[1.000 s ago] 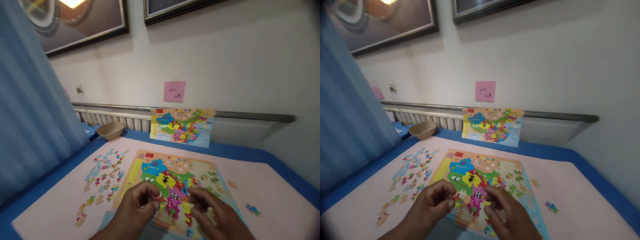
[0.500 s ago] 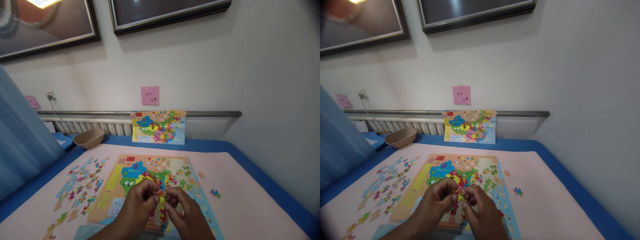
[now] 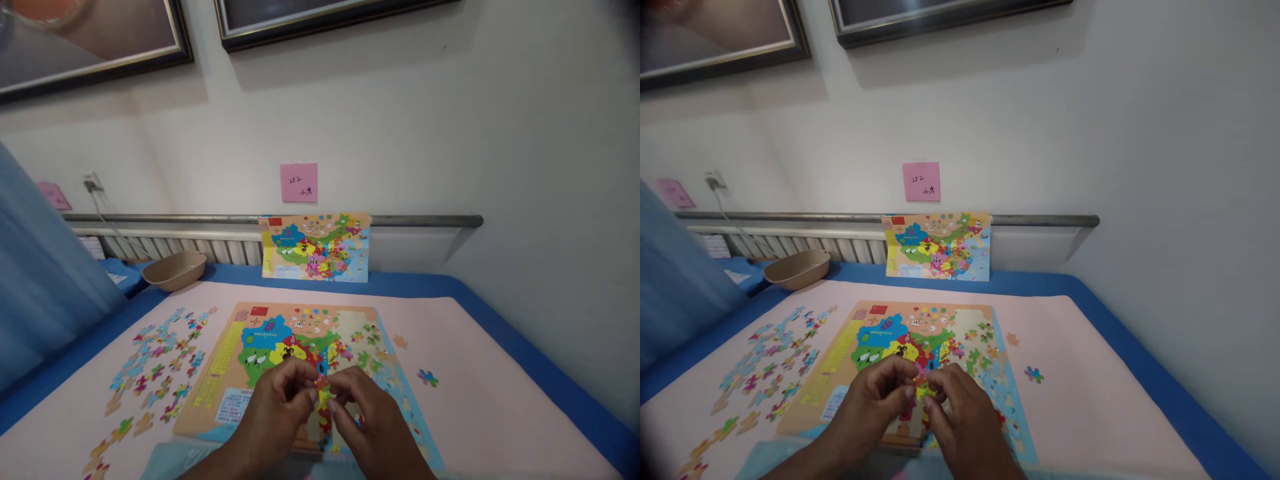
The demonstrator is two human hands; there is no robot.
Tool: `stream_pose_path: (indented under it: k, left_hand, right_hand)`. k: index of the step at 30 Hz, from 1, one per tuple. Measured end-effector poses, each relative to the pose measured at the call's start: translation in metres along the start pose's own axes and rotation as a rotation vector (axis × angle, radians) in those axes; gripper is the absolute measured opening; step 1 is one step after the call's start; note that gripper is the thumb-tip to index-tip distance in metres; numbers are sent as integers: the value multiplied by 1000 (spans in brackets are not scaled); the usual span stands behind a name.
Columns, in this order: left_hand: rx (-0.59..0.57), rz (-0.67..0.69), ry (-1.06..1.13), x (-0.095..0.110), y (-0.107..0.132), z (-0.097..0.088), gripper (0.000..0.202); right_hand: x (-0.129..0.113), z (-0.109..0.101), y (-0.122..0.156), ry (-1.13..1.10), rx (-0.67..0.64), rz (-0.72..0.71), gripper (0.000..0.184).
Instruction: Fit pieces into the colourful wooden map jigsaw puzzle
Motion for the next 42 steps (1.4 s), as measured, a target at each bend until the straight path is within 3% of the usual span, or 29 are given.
stream_pose_path:
  k: [9,22,36,42]
  left_hand:
    - [-18,-36,-21,-10,2,-4,30]
    - [-53,-35,4,-15,1,-3,31]
    - [-13,153,-292,6,6,-4,29]
    - [-6,296,-473,11,9,-5,17]
  right_hand:
    - [9,4,3,52,-48,48,27]
    - [5,3,3,96,-40,-11,18]
    - [8,5,4,95,-66,23,19]
    - [10,7,4,-44,-101,165,23]
Point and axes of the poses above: each hand's wrist, its own y-axis away from the middle knuckle, its own z-axis out of the palm, x = y × z, the point moved 7 cm from there along -y, towards the middle knuckle, and after that the axes turned 4 degrees about x, right-handed, at the moved point
